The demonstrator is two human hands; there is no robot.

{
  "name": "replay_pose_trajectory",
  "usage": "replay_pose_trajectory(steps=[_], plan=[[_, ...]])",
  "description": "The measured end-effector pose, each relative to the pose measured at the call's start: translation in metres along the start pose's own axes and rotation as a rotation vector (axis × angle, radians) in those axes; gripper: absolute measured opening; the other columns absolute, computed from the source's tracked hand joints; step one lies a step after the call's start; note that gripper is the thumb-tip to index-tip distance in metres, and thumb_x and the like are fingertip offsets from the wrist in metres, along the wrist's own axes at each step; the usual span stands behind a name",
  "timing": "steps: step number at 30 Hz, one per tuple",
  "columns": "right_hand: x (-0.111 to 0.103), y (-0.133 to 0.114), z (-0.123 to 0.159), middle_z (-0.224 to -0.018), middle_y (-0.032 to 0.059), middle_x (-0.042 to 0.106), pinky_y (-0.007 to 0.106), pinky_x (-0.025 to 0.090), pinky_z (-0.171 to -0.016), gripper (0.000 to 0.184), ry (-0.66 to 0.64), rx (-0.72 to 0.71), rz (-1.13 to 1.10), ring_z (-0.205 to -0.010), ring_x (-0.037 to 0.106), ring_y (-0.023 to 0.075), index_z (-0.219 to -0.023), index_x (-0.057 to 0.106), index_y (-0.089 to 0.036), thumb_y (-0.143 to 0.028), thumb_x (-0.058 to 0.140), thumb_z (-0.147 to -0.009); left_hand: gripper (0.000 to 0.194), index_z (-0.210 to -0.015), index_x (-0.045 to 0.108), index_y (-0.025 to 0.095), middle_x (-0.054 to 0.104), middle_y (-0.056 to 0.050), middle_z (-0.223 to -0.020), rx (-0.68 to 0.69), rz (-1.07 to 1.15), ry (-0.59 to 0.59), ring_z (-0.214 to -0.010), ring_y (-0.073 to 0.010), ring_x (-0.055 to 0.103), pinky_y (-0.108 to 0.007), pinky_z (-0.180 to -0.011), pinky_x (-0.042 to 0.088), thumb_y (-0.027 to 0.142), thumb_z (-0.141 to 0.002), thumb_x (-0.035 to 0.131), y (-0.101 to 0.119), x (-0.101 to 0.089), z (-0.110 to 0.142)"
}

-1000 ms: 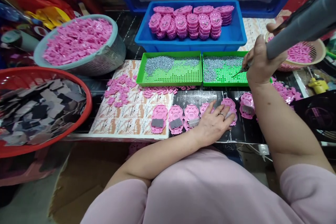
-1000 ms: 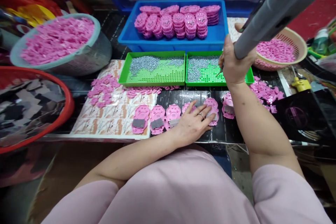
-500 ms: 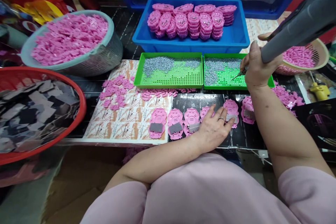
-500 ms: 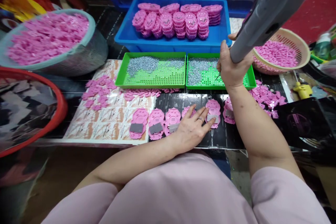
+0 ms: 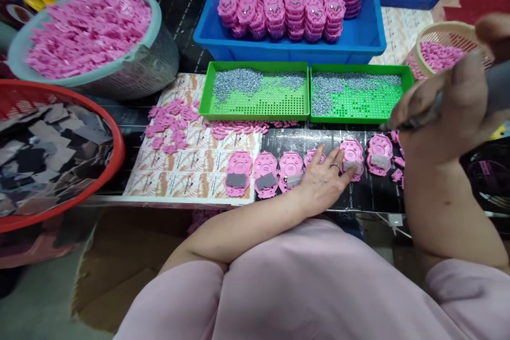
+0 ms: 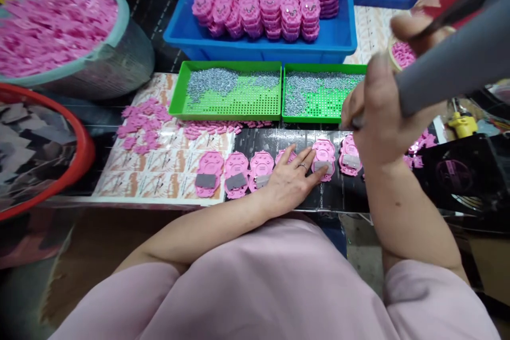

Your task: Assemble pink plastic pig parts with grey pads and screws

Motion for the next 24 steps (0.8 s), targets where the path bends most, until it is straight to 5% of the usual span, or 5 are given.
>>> replay_pose_trajectory(steps=[7, 16, 24], plan=[[0.012, -0.014, 0.055, -0.058, -0.0065, 0.051, 0.032, 0.041, -0.036, 0.030, 0.105, -0.072, -0.011, -0.041, 0.051, 0.0147, -0.109, 0.060, -0.039, -0.043, 0.068, -0.081, 0.032, -0.125, 0.064, 0.024, 0.064, -0.020, -0.124, 0.017, -0.020, -0.009, -0.122, -0.0305, 0.058, -0.059, -0.103, 0.038, 0.023, -0.094, 0.055, -0.001, -0.002, -0.002], [0.013, -0.013, 0.056, -0.050, -0.0074, 0.042, 0.031, 0.034, -0.033, 0.020, 0.152, -0.087, -0.036, -0.032, 0.039, 0.0115, -0.100, 0.064, -0.034, -0.029, 0.070, -0.081, 0.031, -0.125, 0.063, 0.026, 0.065, -0.017, -0.123, 0.024, -0.044, -0.010, -0.120, -0.0290, 0.058, -0.060, -0.104, 0.035, 0.026, -0.096, 0.053, 0.000, 0.000, -0.003], [0.021, -0.007, 0.058, -0.049, -0.0096, 0.039, 0.027, 0.037, -0.038, 0.019, 0.013, -0.060, 0.003, -0.037, 0.044, 0.0105, -0.094, 0.057, -0.027, -0.029, 0.071, -0.080, 0.029, -0.121, 0.066, 0.028, 0.067, -0.014, -0.119, 0.019, -0.085, 0.036, -0.116, -0.0281, 0.061, -0.058, -0.105, 0.037, 0.028, -0.094, 0.054, 0.000, 0.000, -0.004]])
Point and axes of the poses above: each hand's wrist, its own z-axis away from the middle knuckle, its own x-axis out of the palm, y = z × x, the point moved 5 cm from there along -z, towards the middle knuckle
